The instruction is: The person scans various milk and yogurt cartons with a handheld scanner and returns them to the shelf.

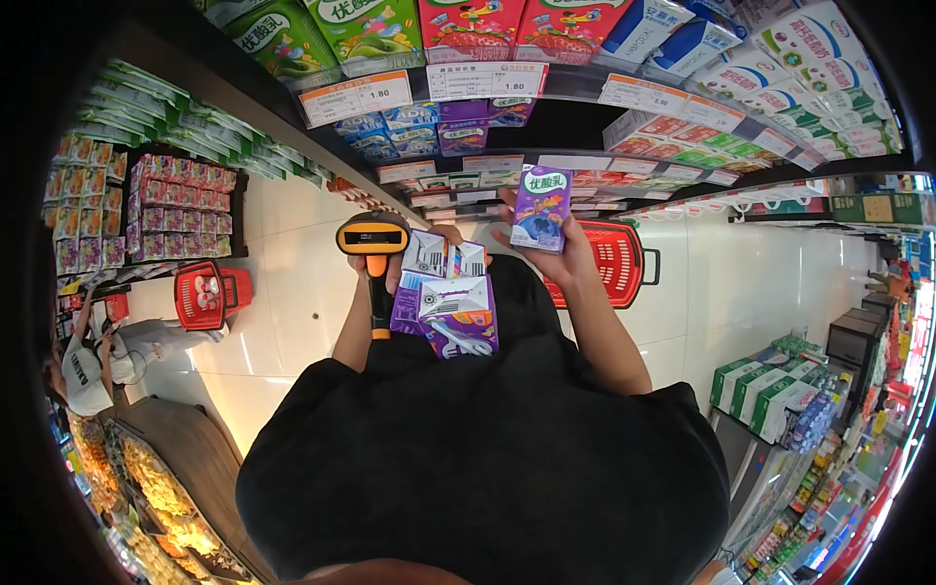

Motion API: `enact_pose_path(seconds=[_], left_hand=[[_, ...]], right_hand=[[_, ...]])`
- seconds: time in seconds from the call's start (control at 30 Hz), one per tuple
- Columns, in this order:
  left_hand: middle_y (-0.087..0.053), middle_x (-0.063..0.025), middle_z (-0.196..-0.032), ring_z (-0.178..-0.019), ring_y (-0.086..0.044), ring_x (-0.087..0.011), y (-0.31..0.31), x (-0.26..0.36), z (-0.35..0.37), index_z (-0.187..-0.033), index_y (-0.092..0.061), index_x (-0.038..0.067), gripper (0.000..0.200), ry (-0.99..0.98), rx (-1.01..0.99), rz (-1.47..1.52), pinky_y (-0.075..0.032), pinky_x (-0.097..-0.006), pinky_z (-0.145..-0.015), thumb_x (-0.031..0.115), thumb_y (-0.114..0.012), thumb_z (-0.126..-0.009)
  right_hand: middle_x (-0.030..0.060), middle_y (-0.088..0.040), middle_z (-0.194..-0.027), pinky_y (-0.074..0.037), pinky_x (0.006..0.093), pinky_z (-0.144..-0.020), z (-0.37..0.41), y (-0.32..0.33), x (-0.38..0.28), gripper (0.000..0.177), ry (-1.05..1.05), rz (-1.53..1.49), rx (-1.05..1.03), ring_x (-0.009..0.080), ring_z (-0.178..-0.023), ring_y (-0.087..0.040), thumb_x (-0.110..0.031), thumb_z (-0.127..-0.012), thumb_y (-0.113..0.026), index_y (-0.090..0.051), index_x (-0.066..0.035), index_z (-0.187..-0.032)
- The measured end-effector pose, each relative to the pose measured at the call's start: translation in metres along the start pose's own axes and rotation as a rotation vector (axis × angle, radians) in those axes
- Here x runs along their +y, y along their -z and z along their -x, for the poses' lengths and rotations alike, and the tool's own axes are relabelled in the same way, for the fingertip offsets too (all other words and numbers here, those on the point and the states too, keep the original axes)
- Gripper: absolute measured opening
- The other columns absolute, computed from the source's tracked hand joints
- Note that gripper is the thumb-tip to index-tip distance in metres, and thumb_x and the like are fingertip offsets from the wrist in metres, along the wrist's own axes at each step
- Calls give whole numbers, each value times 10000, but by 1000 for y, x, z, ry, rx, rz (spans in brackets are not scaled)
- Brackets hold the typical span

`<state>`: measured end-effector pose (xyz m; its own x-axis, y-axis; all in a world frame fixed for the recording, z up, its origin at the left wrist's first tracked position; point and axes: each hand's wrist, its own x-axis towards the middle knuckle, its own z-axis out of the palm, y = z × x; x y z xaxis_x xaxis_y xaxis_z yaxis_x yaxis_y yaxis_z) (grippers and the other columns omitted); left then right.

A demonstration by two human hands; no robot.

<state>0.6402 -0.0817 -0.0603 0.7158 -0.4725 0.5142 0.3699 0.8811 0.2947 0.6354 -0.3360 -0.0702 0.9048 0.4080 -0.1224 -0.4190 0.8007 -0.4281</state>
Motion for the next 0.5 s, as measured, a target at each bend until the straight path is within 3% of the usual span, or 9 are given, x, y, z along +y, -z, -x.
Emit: enact_pose_path(seconds=[0.1, 0.2, 0.27, 0.3, 0.33, 0.43, 0.5], left_hand=[[-651, -175, -749, -1215, -395, -428, 1, 1, 1, -742, -675, -16, 477, 13, 14, 1, -359, -503, -1009, 459, -651, -701], [-651, -176, -753, -1215, -395, -427, 1, 1, 0, -741, -675, -16, 478, 21, 23, 2, -360, -502, -1009, 459, -652, -701], [-651, -177, -755, -1215, -396, -426, 1, 2, 0, -740, -675, -16, 478, 22, 29, 0, -360, -501, -1009, 460, -652, -700], [-651, -178, -757, -1215, -396, -425, 0, 2, 0, -740, -674, -16, 478, 23, 32, -1, -360, -501, -1009, 460, -652, -700], [-651, -178, -758, -1214, -396, -425, 0, 2, 0, -739, -674, -16, 478, 23, 34, -2, -360, -500, -1009, 460, -652, -700], [-650, -180, -761, -1214, -397, -424, -1, 3, -1, -738, -674, -16, 478, 24, 40, -6, -361, -499, -1009, 460, -653, -699], [-650, -181, -764, -1214, -397, -423, -1, 4, -1, -737, -673, -16, 479, 26, 44, -11, -361, -498, -1009, 460, -653, -699]], right_hand=[[170, -413, -1389, -312, 595, -1047, 1, -16, 0, 818, -81, -58, -4, 339, -1212, -480, -368, -754, -718, -317, -52, -1393], [147, -414, -1395, -287, 618, -1051, -2, -24, 1, 784, -71, -16, 111, 327, -1193, -495, -282, -746, -696, -315, -60, -1395], [153, -442, -1364, -269, 616, -1064, -6, -22, 0, 730, -72, -186, 141, 314, -1167, -512, -154, -708, -645, -350, -48, -1367], [162, -506, -1273, -259, 632, -1060, -6, -15, -1, 667, -119, -302, 182, 312, -1154, -518, -80, -665, -589, -402, -30, -1303], [162, -506, -1273, -259, 632, -1060, -6, -11, -1, 667, -119, -300, 180, 312, -1154, -518, -80, -665, -589, -402, -30, -1303], [155, -564, -1150, -294, 586, -1065, -6, -1, -8, 584, -135, -180, 321, 320, -1113, -541, -88, -681, -599, -438, -16, -1237], [133, -587, -1076, -384, 499, -1030, -13, 5, -20, 516, -154, 36, 343, 302, -1035, -581, -39, -704, -578, -452, -17, -1204]])
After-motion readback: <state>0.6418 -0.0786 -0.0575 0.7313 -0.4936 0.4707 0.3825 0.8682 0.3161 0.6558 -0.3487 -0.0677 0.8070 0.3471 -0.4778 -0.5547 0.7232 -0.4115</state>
